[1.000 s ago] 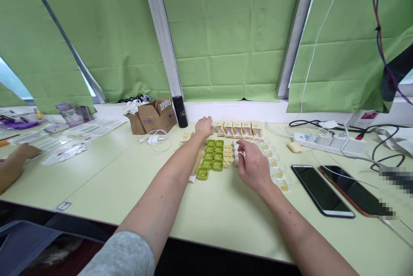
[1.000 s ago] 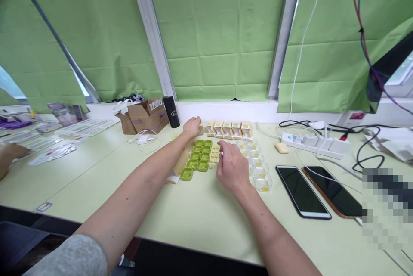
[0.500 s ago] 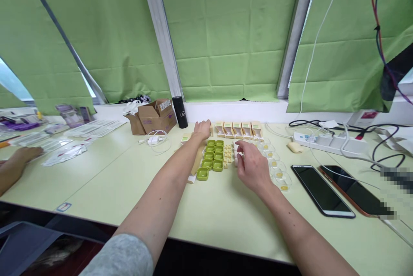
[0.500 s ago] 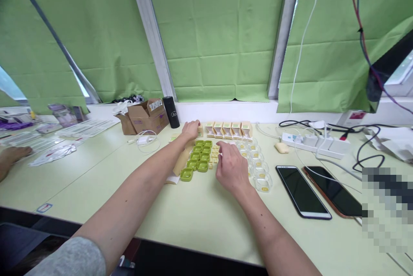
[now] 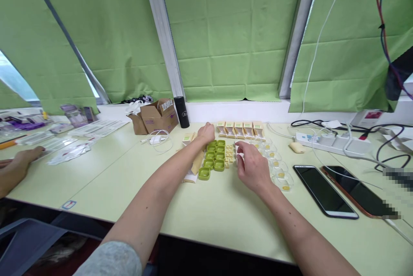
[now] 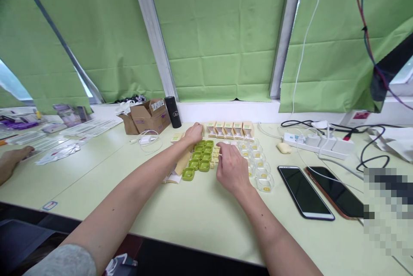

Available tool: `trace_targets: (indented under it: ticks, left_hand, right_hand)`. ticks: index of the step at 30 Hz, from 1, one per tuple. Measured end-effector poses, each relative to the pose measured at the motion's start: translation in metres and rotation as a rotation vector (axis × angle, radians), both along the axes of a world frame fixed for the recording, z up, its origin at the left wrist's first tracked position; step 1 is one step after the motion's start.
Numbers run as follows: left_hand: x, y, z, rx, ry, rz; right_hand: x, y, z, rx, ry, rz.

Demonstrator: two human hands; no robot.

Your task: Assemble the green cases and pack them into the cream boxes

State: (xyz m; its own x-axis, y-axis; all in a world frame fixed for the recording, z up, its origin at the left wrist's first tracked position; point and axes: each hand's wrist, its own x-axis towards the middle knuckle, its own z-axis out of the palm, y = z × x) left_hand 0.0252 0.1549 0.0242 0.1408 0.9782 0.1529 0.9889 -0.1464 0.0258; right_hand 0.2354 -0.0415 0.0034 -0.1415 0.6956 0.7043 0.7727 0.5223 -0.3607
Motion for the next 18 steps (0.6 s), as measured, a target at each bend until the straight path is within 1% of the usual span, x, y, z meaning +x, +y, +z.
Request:
trace_targets:
  ticks: [4,7,12,18]
  left_hand:
    - [0.0,0.007,-0.002,-0.047,-0.025,0.01]
    - [-0.002,0.013,-0.002,-0.069,-0.041,0.011]
    - [-0.002,0.025,-0.002,-0.077,-0.066,0.01]
    - [0.0,0.038,-0.006,-0.076,-0.108,0.014]
  right_hand:
    - [-0.001,0.0,-0.002,-0.001,-0.034,0.01]
    - [-0.005,-0.001,-0.004,-0.021,-0.109,0.032]
    - [-0.015,-0.007,-0.009,-0.078,-0.266,0.09]
    - [-0.023,-0.012,-0.01,-0.143,-0.358,0.135]
